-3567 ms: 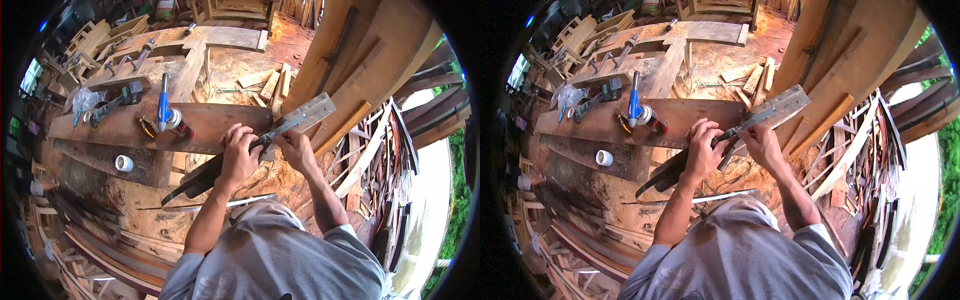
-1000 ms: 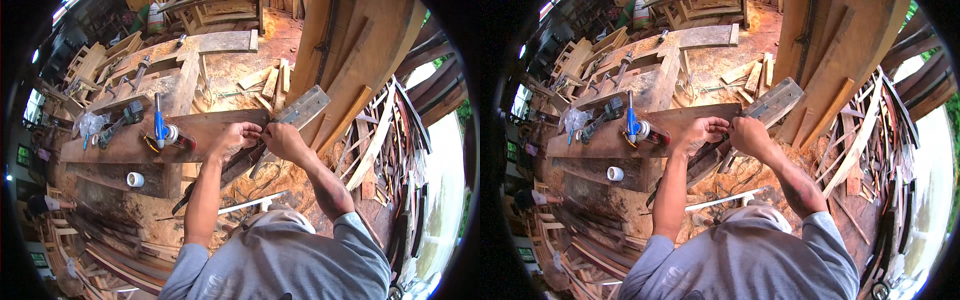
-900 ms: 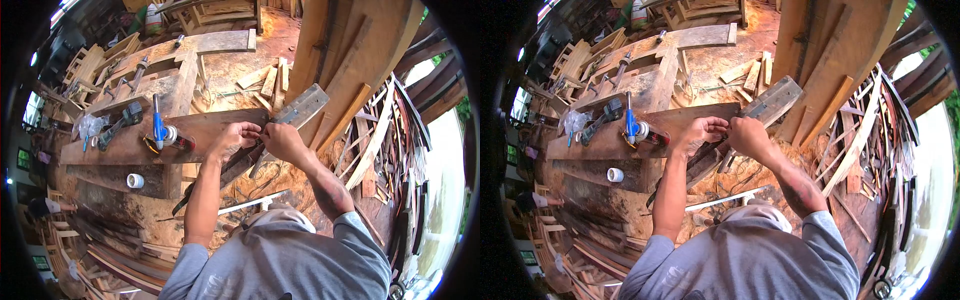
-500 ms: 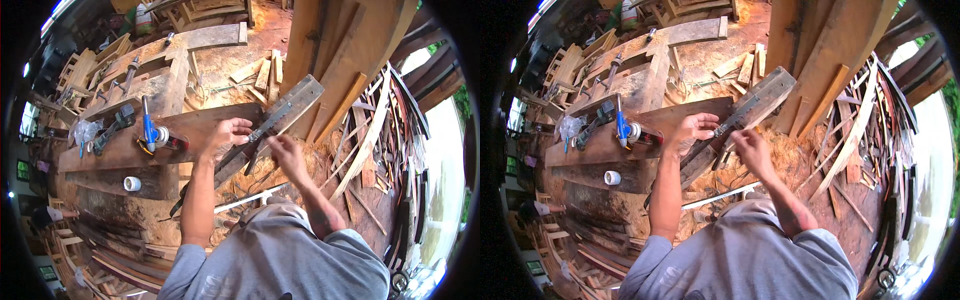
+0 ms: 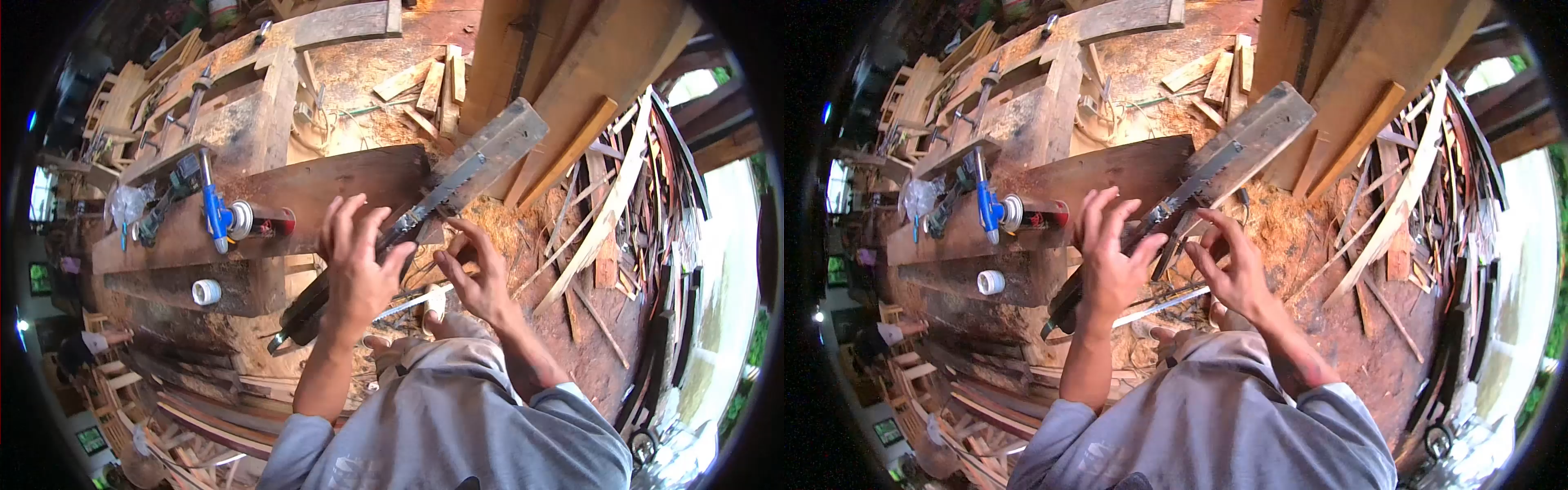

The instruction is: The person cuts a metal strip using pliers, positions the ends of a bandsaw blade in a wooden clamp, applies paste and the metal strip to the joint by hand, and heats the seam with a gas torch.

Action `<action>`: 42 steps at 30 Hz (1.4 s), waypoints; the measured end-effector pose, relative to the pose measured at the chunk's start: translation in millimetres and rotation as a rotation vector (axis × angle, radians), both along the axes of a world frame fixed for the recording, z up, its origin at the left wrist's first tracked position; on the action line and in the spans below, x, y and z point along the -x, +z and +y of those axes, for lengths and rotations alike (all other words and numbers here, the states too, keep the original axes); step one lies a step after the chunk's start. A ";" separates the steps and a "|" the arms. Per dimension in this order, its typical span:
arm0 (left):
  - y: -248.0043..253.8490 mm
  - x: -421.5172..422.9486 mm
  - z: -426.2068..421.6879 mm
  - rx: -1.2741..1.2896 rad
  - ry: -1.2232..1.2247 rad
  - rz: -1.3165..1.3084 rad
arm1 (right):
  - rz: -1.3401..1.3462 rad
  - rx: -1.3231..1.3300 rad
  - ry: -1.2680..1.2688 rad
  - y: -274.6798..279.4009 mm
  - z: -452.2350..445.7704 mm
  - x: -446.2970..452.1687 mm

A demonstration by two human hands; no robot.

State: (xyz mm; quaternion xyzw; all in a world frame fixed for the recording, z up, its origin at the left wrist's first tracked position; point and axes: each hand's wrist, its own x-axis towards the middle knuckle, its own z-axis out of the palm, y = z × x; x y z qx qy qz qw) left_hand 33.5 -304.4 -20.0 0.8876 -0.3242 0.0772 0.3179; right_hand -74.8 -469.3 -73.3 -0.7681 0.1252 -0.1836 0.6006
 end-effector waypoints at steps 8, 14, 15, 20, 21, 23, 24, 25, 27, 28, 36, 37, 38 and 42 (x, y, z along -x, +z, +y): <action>-23.3 9.1 -1.4 0.137 0.094 -0.013 | -0.237 1.033 0.579 81.9 -64.7 -84.1; -27.2 11.0 -2.3 0.123 0.126 -0.053 | -0.242 1.105 0.826 79.9 -58.2 -115.7; -28.3 11.2 -2.2 0.128 0.134 -0.044 | -0.236 1.106 0.838 77.9 -57.2 -116.9; -28.1 11.8 -2.5 0.112 0.137 -0.062 | -0.248 1.068 0.863 72.0 -56.2 -118.0; -28.1 11.7 -2.7 0.111 0.139 -0.058 | -0.246 1.065 0.867 70.9 -56.8 -118.3; -28.4 11.1 -2.7 0.121 0.135 -0.066 | -0.266 0.980 0.872 68.3 -58.2 -119.1; -28.8 11.1 -2.7 0.118 0.135 -0.063 | -0.265 0.975 0.873 67.3 -59.6 -118.7; -29.4 11.2 -2.5 0.115 0.134 -0.069 | -0.255 0.961 0.855 66.6 -61.2 -117.8; -29.6 11.3 -2.3 0.107 0.134 -0.073 | -0.245 0.940 0.838 63.8 -62.2 -115.6; -28.8 11.2 -2.2 0.105 0.131 -0.072 | -0.212 0.920 0.808 62.0 -61.4 -113.9; -30.1 10.1 -1.5 0.076 0.109 -0.111 | -0.245 0.953 0.783 52.5 -67.0 -111.2; -29.7 10.1 -1.4 0.076 0.111 -0.110 | -0.227 0.946 0.781 55.4 -66.9 -109.8; -29.3 10.1 -1.4 0.076 0.113 -0.109 | -0.208 0.938 0.779 58.4 -67.3 -109.1; -29.6 10.2 -1.4 0.078 0.112 -0.102 | -0.177 1.057 0.785 65.4 -76.6 -110.2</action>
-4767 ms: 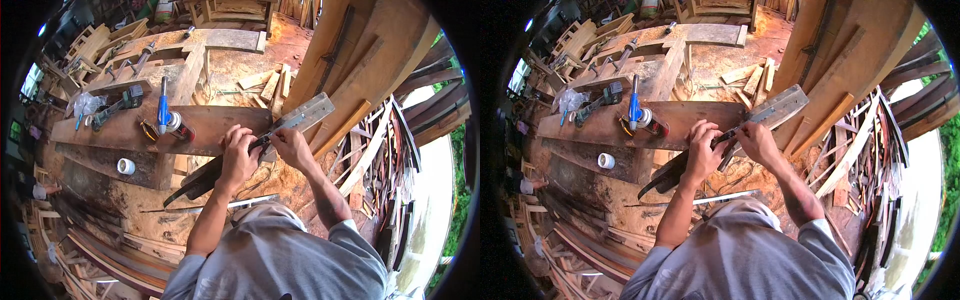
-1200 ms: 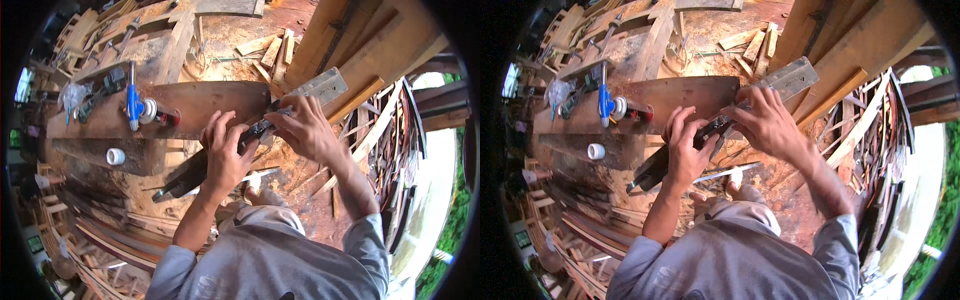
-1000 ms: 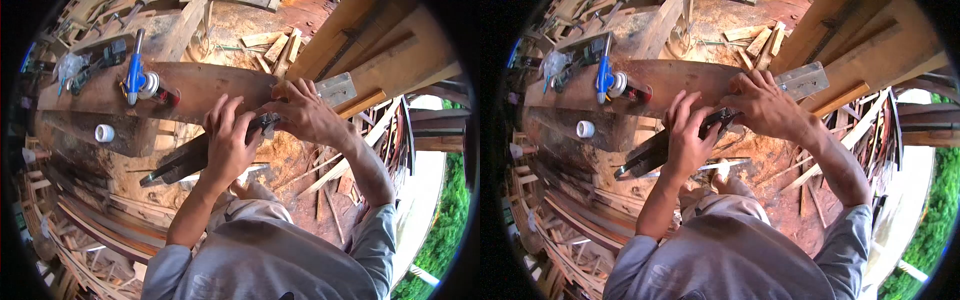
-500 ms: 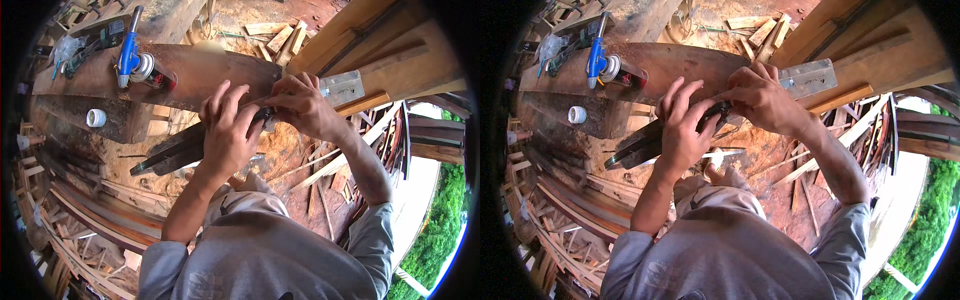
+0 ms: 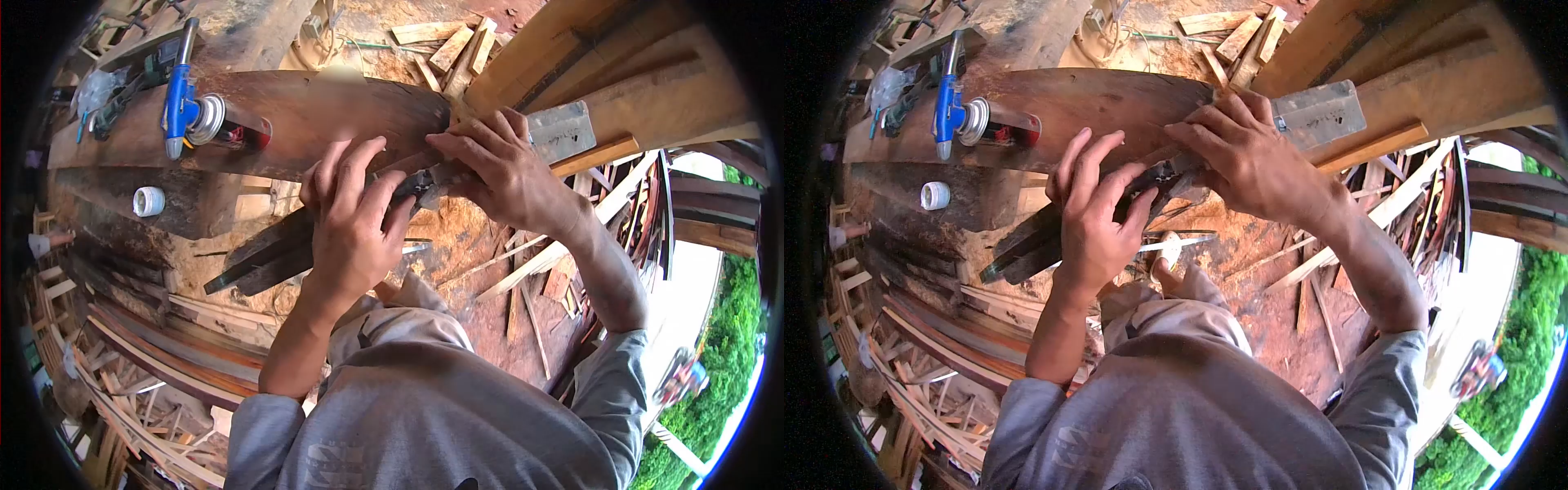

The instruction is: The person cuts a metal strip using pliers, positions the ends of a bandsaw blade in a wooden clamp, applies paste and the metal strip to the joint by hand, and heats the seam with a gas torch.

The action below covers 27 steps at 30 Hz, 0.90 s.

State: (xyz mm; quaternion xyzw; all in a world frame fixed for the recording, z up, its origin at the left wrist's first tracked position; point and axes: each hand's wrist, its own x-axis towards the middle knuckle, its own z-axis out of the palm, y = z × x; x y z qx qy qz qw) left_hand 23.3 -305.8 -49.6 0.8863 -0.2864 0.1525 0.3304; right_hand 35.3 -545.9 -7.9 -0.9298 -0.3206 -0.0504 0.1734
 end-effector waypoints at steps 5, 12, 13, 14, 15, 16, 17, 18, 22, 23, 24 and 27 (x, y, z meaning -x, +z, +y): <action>3.9 0.3 -2.4 -0.010 -0.003 0.044 | -0.017 -0.055 0.035 -3.0 -2.7 -4.0; 14.8 -2.5 -6.0 -0.050 0.006 0.095 | 0.007 -0.185 0.044 -12.3 -4.6 -6.0; 14.6 -3.2 -6.7 -0.056 -0.001 0.098 | -0.002 -0.179 0.049 -13.0 -5.1 -6.2; 14.2 -4.4 -7.6 -0.066 -0.011 0.094 | -0.011 -0.173 0.054 -13.5 -5.7 -6.0; 13.7 -5.5 -8.2 -0.077 -0.021 0.089 | -0.009 -0.180 0.047 -14.1 -6.0 -5.6; 13.2 -6.3 -8.6 -0.084 -0.027 0.090 | -0.009 -0.185 0.050 -14.9 -6.4 -5.3; 12.7 -7.1 -8.8 -0.077 -0.035 0.088 | -0.009 -0.191 0.052 -15.6 -6.5 -5.1; 11.8 -7.8 -8.7 -0.071 -0.043 0.087 | -0.007 -0.199 0.046 -16.1 -6.5 -4.9; 9.7 -8.8 -9.2 -0.074 -0.057 0.070 | -0.044 -0.205 0.033 -20.8 -6.5 -3.6; 8.0 -9.1 -8.5 -0.054 -0.062 0.053 | -0.066 -0.204 0.029 -22.2 -6.6 -3.2; 5.9 -9.6 -8.6 -0.033 -0.067 0.036 | -0.064 -0.210 0.022 -23.8 -6.8 -2.7; 6.3 -10.0 -10.0 -0.027 -0.071 0.029 | -0.094 -0.209 0.017 -26.0 -6.1 -2.0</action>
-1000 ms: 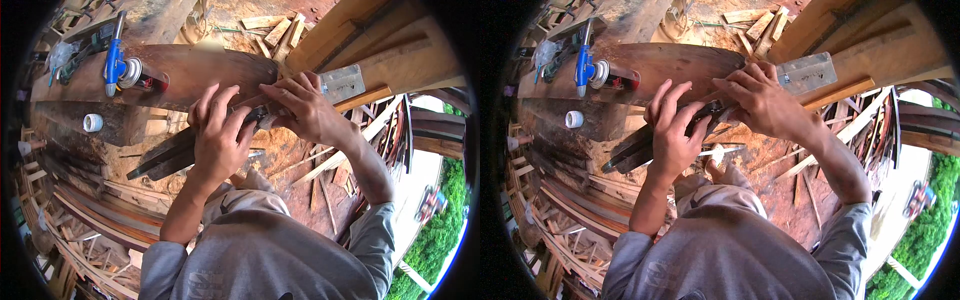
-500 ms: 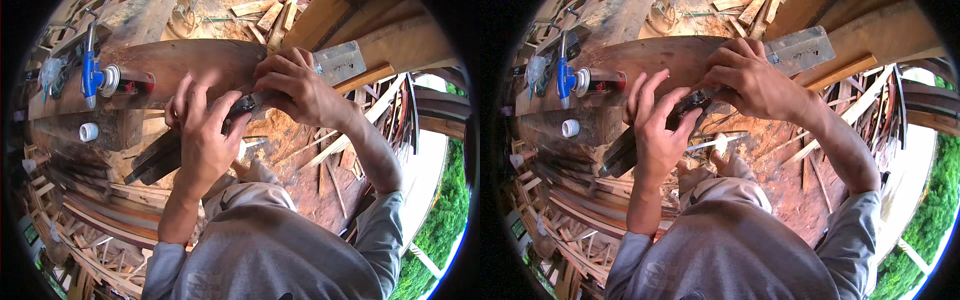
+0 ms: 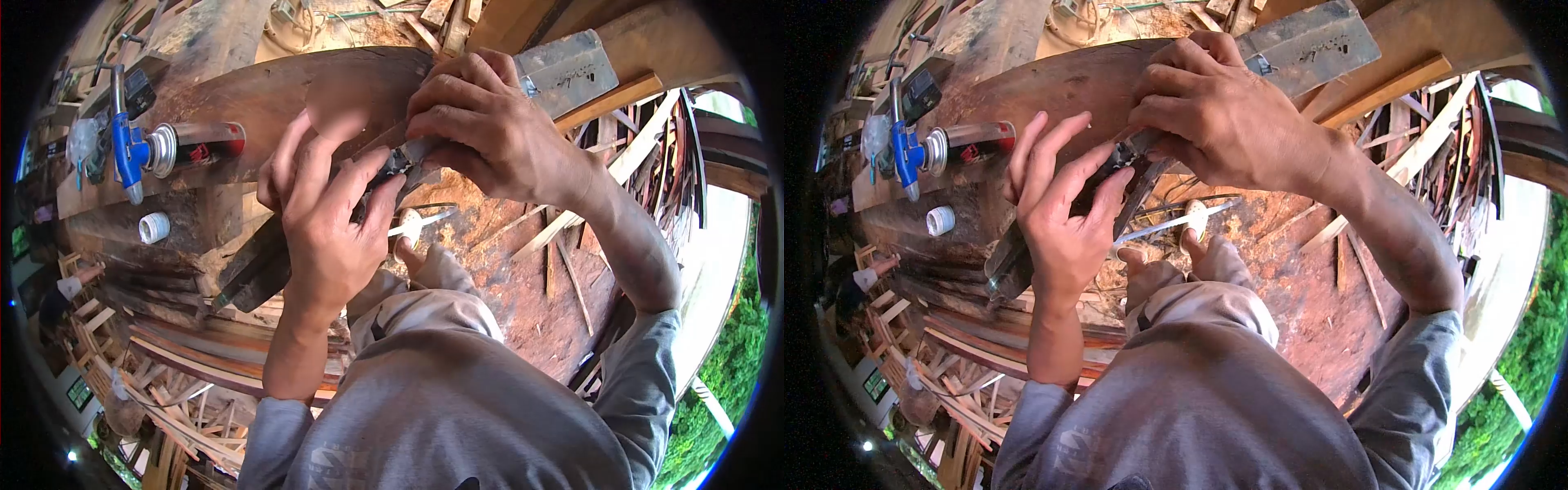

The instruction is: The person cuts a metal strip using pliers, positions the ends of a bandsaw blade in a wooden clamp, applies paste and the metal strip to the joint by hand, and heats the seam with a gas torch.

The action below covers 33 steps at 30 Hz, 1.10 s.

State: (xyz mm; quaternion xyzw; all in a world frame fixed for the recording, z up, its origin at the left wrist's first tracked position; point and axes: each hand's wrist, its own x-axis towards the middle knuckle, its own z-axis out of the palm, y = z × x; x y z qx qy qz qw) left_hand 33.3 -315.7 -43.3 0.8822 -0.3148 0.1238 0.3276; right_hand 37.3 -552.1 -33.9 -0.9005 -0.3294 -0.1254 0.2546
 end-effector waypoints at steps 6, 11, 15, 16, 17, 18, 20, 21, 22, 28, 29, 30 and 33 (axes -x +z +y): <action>-0.6 -0.9 0.4 -0.025 -0.014 -0.019 | -0.038 -0.008 0.005 -3.8 0.5 -0.7; 3.5 0.1 -2.5 -0.050 -0.020 -0.020 | -0.098 0.030 -0.022 -8.7 1.8 3.8; 9.8 3.1 -11.0 -0.060 0.063 0.034 | -0.252 0.145 -0.074 -15.4 7.6 15.4; 11.3 2.3 -12.0 -0.096 0.066 0.025 | -0.240 0.116 -0.109 -16.0 10.6 19.1; 11.6 1.4 -12.9 -0.088 0.064 0.015 | -0.226 0.083 -0.140 -16.0 12.9 22.6; 11.2 0.7 -13.3 -0.114 0.039 0.000 | -0.234 0.087 -0.142 -15.4 14.4 25.5; 9.9 0.0 -13.2 -0.140 0.009 -0.020 | -0.214 0.119 -0.198 -14.7 17.3 32.1; 8.8 -0.4 -12.6 -0.125 0.007 -0.008 | -0.222 0.098 -0.252 -16.4 20.1 37.2; 8.4 -1.1 -12.1 -0.111 0.007 0.008 | -0.224 0.100 -0.257 -14.9 21.2 45.7; 8.7 -0.3 -13.1 -0.096 0.015 0.002 | -0.083 0.065 -0.644 -16.7 -26.0 81.7; 7.0 -1.4 -12.5 -0.080 0.007 0.002 | -0.082 0.061 -0.642 -10.9 -29.1 77.7; 6.7 -1.2 -12.0 -0.085 0.008 0.001 | -0.087 0.166 -0.574 -1.9 -31.0 72.4; 6.8 -1.2 -11.9 -0.073 0.017 0.016 | -0.088 0.262 -0.498 2.7 -37.6 63.0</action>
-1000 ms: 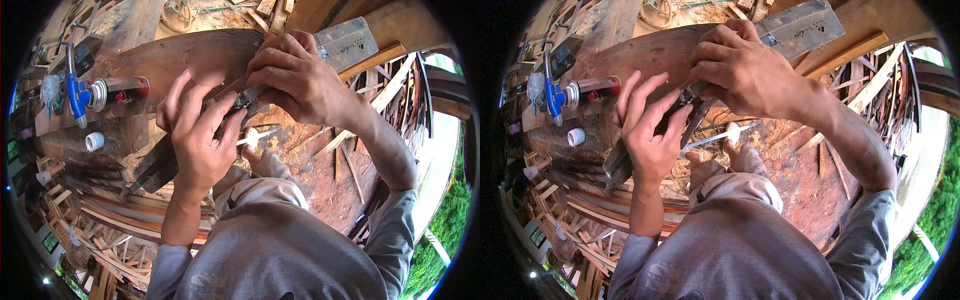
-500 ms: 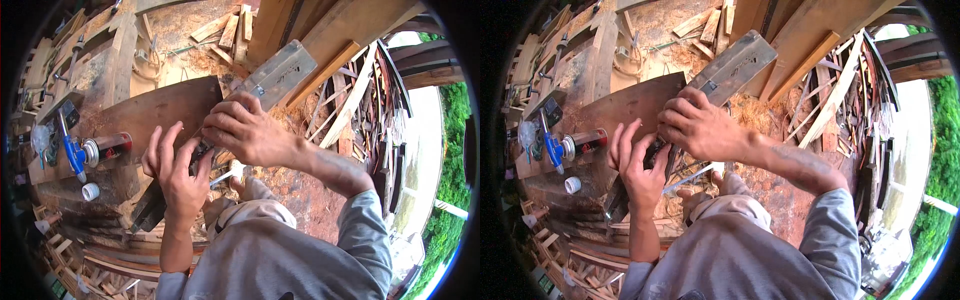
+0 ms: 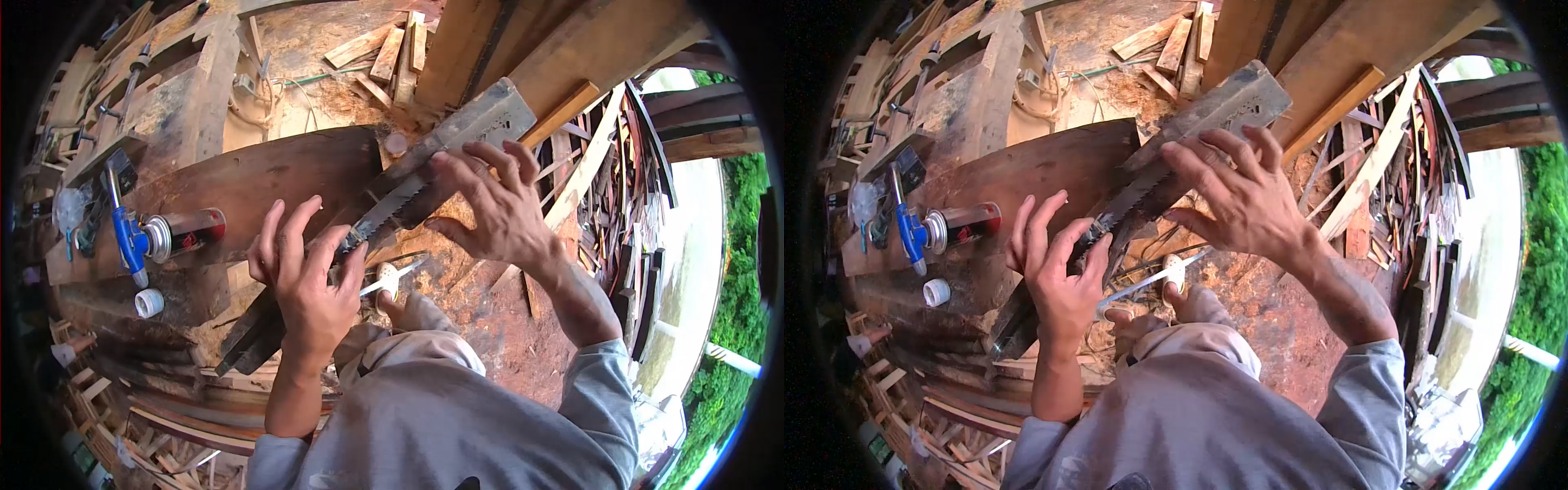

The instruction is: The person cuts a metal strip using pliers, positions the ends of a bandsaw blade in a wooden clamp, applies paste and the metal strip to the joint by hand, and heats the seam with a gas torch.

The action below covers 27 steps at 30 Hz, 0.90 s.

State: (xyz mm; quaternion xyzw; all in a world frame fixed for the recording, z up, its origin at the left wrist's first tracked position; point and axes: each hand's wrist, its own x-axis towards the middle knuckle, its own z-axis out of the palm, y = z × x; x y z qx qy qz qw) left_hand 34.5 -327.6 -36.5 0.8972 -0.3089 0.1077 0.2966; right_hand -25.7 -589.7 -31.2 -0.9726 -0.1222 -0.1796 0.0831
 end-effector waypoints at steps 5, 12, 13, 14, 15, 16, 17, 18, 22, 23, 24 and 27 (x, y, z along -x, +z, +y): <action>-2.3 -0.9 1.9 0.038 -0.012 -0.001 | -0.069 0.002 -0.019 -10.1 4.5 1.1; -2.2 -1.2 -1.0 -0.004 -0.018 -0.037 | -0.036 -0.053 -0.102 -1.2 23.1 0.7; -2.9 -0.4 -1.5 -0.010 -0.007 -0.037 | -0.044 -0.057 -0.105 2.6 23.6 1.8; -2.9 0.8 0.6 -0.026 0.006 -0.037 | -0.031 -0.065 -0.133 5.0 26.4 3.1; -1.9 1.2 1.1 -0.059 0.003 -0.034 | -0.019 -0.081 -0.162 4.8 30.7 3.9; -1.7 1.4 1.4 -0.059 -0.002 -0.032 | -0.028 -0.117 -0.166 2.9 32.8 4.4; -2.3 1.5 1.9 -0.057 -0.007 -0.029 | -0.060 -0.142 -0.178 -1.2 34.7 4.5; -3.1 0.6 2.9 -0.045 -0.011 -0.022 | -0.074 -0.164 -0.187 -2.9 36.1 5.0; -9.7 -1.7 6.2 0.009 -0.042 -0.052 | -0.115 -0.196 -0.198 -8.5 34.4 5.2; -9.2 -1.8 6.3 0.001 -0.043 -0.051 | -0.113 -0.204 -0.199 -9.9 33.6 5.6; -8.9 -1.8 6.6 0.009 -0.049 -0.047 | -0.117 -0.210 -0.198 -10.7 33.0 5.6; -8.6 -1.1 7.5 0.026 -0.051 -0.030 | -0.120 -0.231 -0.202 -14.4 32.2 5.5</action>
